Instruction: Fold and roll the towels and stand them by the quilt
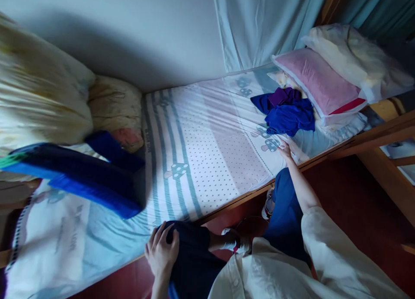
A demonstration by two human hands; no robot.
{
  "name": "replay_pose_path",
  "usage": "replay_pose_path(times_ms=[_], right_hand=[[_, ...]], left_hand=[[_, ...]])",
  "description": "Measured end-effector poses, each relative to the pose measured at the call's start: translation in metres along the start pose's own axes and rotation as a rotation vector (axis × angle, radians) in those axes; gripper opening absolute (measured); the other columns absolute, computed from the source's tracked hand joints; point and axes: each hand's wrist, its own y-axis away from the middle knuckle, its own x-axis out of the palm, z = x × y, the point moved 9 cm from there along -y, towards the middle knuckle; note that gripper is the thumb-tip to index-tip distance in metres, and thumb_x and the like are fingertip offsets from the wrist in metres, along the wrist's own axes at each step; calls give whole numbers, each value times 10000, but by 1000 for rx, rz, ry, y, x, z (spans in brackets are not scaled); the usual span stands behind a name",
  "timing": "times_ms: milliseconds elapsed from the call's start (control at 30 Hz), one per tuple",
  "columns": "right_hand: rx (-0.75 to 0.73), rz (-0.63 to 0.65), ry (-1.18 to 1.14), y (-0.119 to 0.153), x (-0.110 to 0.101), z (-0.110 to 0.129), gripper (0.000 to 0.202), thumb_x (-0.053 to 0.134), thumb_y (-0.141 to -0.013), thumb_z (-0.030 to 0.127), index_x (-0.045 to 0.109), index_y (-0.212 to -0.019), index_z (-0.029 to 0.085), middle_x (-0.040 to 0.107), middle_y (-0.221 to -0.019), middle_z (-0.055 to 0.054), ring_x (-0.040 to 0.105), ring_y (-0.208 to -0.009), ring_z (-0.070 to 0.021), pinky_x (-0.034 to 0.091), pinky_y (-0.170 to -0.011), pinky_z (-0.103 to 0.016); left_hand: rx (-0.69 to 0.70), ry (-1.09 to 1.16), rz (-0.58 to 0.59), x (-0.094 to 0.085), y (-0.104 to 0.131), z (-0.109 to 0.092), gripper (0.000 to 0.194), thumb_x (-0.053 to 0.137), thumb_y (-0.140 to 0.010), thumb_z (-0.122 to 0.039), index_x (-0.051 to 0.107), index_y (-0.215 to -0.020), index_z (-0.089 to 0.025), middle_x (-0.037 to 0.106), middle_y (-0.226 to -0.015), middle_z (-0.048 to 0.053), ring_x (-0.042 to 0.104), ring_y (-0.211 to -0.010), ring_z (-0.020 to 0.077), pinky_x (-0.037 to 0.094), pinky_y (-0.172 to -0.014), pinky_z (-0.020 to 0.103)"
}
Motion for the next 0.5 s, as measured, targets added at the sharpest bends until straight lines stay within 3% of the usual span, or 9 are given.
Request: replay_pose_path(times_ms=[133,267,400,500], right_hand=[[123,-20,-340,-35,13,-11,760,737,-700,296,552,-1432,213,522,-1522,-150,647,-1188,-250,545,-1016,-421],[228,-31,-625,-65,29,-22,751,702,-709,242,523,-1437,292,493,-1534,-100,647,-1192,-206,559,-970,-372],[334,-87,-767,-82,37,-40,699,680,-711,199,534,-1377,352,551,-1460,-41,643,-1169,-161,563,-950,-339],[351,-128,-792,-87,35,-49,623,660,-726,187,572,-1327,326,587,-1407,-31,644,-1157,-149,552,-970,-338]], left_hand=[[-4,-15,10,4,-1,5,476,391,-956,-498,731,-1095,-195,685,-1348,132,501,-1414,345,382,-1190,537],[-28,-21,23,6,-3,11,479,404,-936,-520,732,-1070,-198,691,-1334,130,510,-1406,357,391,-1193,546],[-85,-7,27,6,-5,15,410,452,-903,-506,729,-1051,-243,706,-1304,88,514,-1401,340,399,-1191,527],[-112,-18,38,7,-7,15,420,449,-897,-520,725,-1042,-239,701,-1319,83,525,-1391,329,409,-1188,500]])
